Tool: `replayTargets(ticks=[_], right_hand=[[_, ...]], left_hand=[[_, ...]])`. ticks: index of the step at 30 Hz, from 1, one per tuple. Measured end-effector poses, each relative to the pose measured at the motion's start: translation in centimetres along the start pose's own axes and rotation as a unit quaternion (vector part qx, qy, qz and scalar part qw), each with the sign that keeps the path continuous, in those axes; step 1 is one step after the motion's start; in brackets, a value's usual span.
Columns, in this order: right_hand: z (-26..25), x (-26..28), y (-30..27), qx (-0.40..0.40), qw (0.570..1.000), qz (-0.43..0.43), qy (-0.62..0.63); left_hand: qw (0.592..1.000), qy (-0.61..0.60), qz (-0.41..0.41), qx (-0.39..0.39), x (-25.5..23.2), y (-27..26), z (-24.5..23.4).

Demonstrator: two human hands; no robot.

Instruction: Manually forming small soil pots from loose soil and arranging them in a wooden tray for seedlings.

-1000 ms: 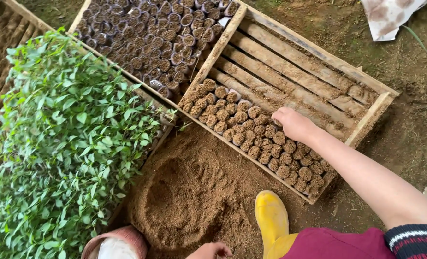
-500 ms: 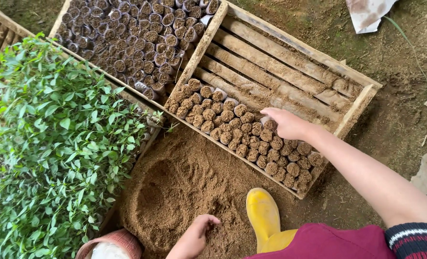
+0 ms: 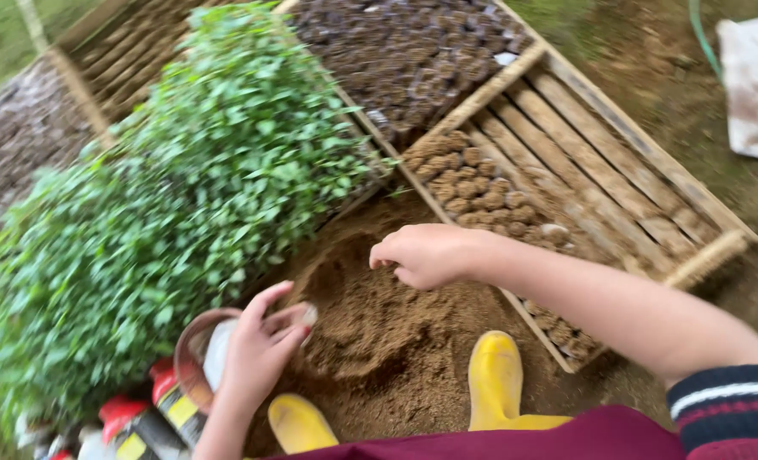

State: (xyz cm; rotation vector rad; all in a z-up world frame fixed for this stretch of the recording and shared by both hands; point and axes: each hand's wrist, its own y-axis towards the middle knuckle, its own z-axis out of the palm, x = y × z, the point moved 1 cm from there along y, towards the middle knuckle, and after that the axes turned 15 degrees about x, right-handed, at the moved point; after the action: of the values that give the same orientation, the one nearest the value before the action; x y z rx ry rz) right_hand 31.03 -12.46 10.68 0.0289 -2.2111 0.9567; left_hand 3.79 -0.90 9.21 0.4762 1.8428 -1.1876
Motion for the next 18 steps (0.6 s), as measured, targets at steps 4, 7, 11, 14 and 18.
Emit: replayTargets(ticks=[4,7,11,14,18], right_hand=[[-0.1,4.4,4.3,-0.021,0.995,-0.083,0.051],[0.4,7.4,5.9,-0.018,0.980,-0.092,0.174],[2.1,7.5,9.6,-0.011,0.963,-0.104,0.247],[4.1,5.7,13.4,-0.045,0.962,-0.068,0.259],[5.3,5.4,16.0,-0.107,0.949,-0.058,0.291]], left_hand=[[0.987,-0.055,0.140,-0.058,2.3,0.9,0.3],[0.983,-0.089,0.137,-0.083,2.9,1.3,-0.4],[0.980,-0.087,0.142,-0.111,2.7,1.2,-2.0],[0.979,-0.080,0.145,-0.115,3.0,1.1,-2.6],[0.980,-0.039,0.160,-0.107,3.0,1.0,-3.3]])
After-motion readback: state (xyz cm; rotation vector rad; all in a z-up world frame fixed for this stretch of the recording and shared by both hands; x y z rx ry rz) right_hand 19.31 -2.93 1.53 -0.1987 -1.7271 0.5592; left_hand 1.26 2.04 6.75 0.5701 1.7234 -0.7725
